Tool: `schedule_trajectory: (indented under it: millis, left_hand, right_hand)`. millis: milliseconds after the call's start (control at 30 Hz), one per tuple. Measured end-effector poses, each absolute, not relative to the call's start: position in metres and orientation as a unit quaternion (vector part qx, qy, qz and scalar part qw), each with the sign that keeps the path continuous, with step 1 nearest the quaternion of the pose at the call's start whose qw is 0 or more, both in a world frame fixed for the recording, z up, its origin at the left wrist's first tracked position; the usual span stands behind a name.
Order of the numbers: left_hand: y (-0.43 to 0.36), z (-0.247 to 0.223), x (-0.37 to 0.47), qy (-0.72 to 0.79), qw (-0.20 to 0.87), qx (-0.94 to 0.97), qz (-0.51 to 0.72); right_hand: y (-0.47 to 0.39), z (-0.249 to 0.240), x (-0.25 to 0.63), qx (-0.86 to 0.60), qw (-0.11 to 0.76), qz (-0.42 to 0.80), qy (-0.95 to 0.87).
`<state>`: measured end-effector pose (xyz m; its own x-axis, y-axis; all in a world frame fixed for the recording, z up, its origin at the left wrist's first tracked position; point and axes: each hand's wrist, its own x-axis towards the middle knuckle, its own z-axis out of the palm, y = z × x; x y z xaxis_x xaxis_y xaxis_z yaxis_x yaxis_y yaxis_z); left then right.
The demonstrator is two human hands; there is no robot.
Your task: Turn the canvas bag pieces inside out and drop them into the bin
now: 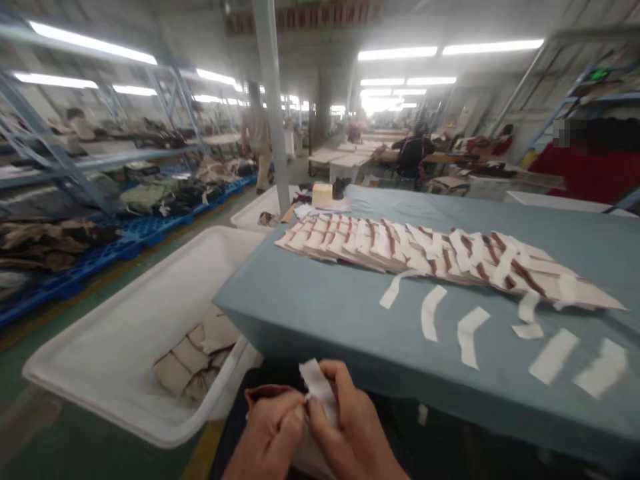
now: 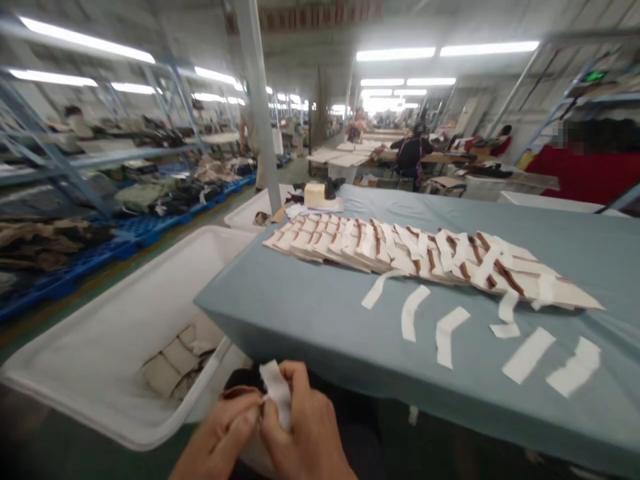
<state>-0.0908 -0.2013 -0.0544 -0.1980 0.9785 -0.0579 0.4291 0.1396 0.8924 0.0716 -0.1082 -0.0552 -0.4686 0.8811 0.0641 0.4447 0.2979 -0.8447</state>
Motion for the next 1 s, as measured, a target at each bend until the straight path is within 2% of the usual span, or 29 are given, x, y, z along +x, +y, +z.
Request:
schedule_trajectory:
  millis: [100,200,500,667,733,867,1000]
  left_hand:
    - [-0.206,-0.058,-0.093,0.709,0.342,0.447,0.424]
    - [-0.201,-0.053,-0.099,0.659,0.405,0.471,0.423]
    - [-0.178,-0.022,-0.099,0.549,0.487,0.522,0.434]
    - [-0.180,-0.018,-0.098,0.592,0.433,0.542,0.410]
    - [-0.180,-0.019,-0.098,0.608,0.418,0.537,0.408]
    - [-0.175,-0.025,-0.099,0.593,0.460,0.508,0.423]
    - [-0.171,-0.026,-0.096,0.579,0.505,0.480,0.423]
  right_hand:
    - [-0.098,-0.022,0.079,-0.391,0.235,0.556,-0.695]
    - [-0.091,-0.011,0.080,-0.364,0.225,0.627,-0.651]
    - [-0.100,-0.026,0.082,-0.324,0.262,0.676,-0.607]
    - [-0.093,-0.022,0.095,-0.337,0.378,0.670,-0.543]
    - [-0.094,-0.018,0.101,-0.341,0.396,0.657,-0.544]
    - [-0.101,-0.006,0.108,-0.342,0.283,0.689,-0.573]
    - [-0.098,0.003,0.103,-0.344,0.189,0.654,-0.647]
